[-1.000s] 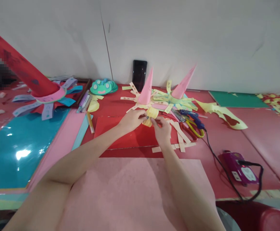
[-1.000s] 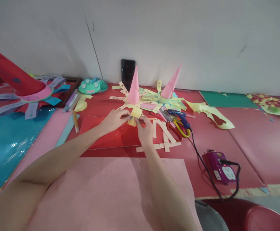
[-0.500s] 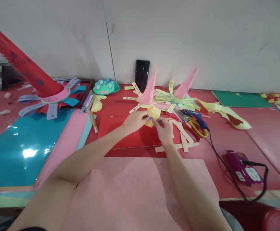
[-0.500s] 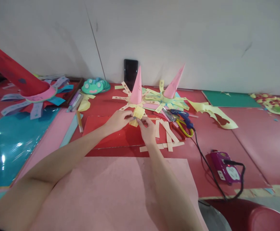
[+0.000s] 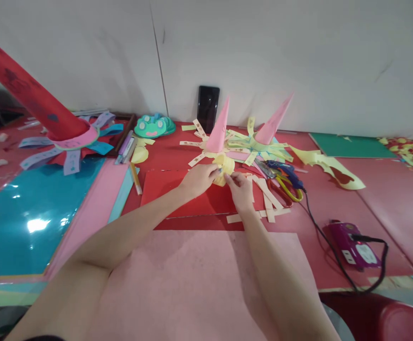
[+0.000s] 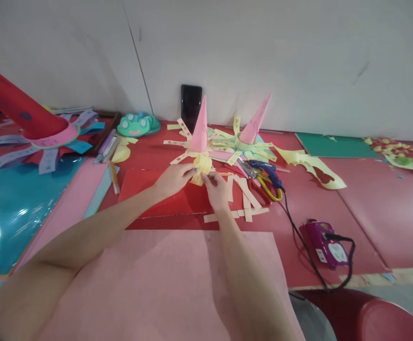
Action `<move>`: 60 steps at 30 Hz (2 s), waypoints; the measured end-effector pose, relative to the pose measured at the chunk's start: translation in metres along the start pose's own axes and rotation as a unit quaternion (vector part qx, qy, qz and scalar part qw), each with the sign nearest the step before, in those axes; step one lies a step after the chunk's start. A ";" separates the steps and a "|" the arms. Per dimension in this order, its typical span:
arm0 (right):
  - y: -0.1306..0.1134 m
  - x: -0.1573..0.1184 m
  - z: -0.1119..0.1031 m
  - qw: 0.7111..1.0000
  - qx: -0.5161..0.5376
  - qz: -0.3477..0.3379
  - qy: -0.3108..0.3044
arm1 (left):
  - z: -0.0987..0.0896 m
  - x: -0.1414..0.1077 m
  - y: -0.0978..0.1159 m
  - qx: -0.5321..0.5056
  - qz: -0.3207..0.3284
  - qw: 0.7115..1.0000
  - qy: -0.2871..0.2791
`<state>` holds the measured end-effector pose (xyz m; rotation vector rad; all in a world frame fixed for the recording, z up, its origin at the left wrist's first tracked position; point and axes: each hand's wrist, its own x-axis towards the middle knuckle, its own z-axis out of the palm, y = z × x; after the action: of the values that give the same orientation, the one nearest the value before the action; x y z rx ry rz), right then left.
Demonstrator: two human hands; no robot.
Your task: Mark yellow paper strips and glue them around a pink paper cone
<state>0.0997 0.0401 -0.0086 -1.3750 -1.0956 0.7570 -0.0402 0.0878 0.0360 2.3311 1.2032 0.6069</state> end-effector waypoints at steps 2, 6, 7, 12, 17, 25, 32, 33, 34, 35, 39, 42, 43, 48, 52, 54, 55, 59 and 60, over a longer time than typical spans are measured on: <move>0.002 0.000 0.000 1.000 0.023 -0.001 0.011 | 0.003 -0.002 -0.002 0.014 0.000 1.000 0.014; 0.005 -0.001 0.000 0.996 0.081 0.034 -0.011 | 0.011 -0.003 -0.014 0.053 -0.012 0.997 0.051; 0.005 -0.002 0.000 0.995 0.088 0.036 -0.024 | 0.012 -0.002 -0.017 0.062 -0.023 0.996 0.061; 0.003 -0.003 -0.002 0.994 0.097 0.027 -0.050 | 0.019 0.000 -0.027 0.099 -0.056 0.990 0.078; 0.001 -0.004 -0.004 0.993 0.110 0.027 -0.018 | 0.021 -0.003 -0.024 0.120 -0.061 0.989 0.056; 0.004 -0.003 -0.007 0.992 0.123 0.008 -0.012 | 0.019 -0.016 -0.019 0.062 -0.083 0.994 0.029; 0.000 -0.004 -0.005 0.993 0.117 0.010 -0.019 | 0.018 -0.035 -0.028 -0.116 -0.131 0.980 0.095; -0.002 -0.005 -0.004 0.993 0.113 0.011 -0.025 | 0.018 -0.035 -0.030 -0.146 -0.138 0.975 0.099; -0.003 -0.006 -0.003 0.993 0.111 0.012 -0.033 | 0.018 -0.034 -0.032 -0.175 -0.146 0.968 0.102; -0.005 -0.007 -0.002 0.993 0.111 0.013 -0.043 | 0.019 -0.033 -0.033 -0.201 -0.153 0.962 0.105; -0.009 -0.011 0.001 0.992 0.106 0.018 -0.072 | 0.019 -0.029 -0.036 -0.274 -0.170 0.940 0.109; -0.010 -0.013 0.002 0.990 0.112 0.008 -0.081 | 0.018 -0.029 -0.037 -0.296 -0.160 0.937 0.093; -0.012 -0.015 0.002 0.989 0.119 0.004 -0.084 | 0.018 -0.029 -0.038 -0.297 -0.154 0.938 0.086; -0.025 -0.022 0.004 0.985 0.141 0.006 -0.099 | 0.022 -0.028 -0.042 -0.294 -0.130 0.945 0.056; -0.031 -0.025 0.004 0.984 0.131 0.018 -0.117 | 0.023 -0.027 -0.043 -0.289 -0.113 0.949 0.057; -0.030 -0.025 0.003 0.984 0.131 0.020 -0.117 | 0.023 -0.027 -0.042 -0.287 -0.114 0.948 0.068; -0.028 -0.025 0.002 0.984 0.132 0.020 -0.116 | 0.022 -0.027 -0.042 -0.289 -0.116 0.947 0.075; -0.022 -0.023 0.000 0.978 0.148 0.004 -0.149 | 0.019 -0.028 -0.039 -0.323 -0.121 0.934 0.096; -0.022 -0.023 0.000 0.974 0.155 0.001 -0.165 | 0.018 -0.029 -0.039 -0.336 -0.118 0.929 0.097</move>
<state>0.0880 0.0168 0.0089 -1.0069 -1.1711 1.1352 -0.0697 0.0806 -0.0058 1.5574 1.1076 0.9943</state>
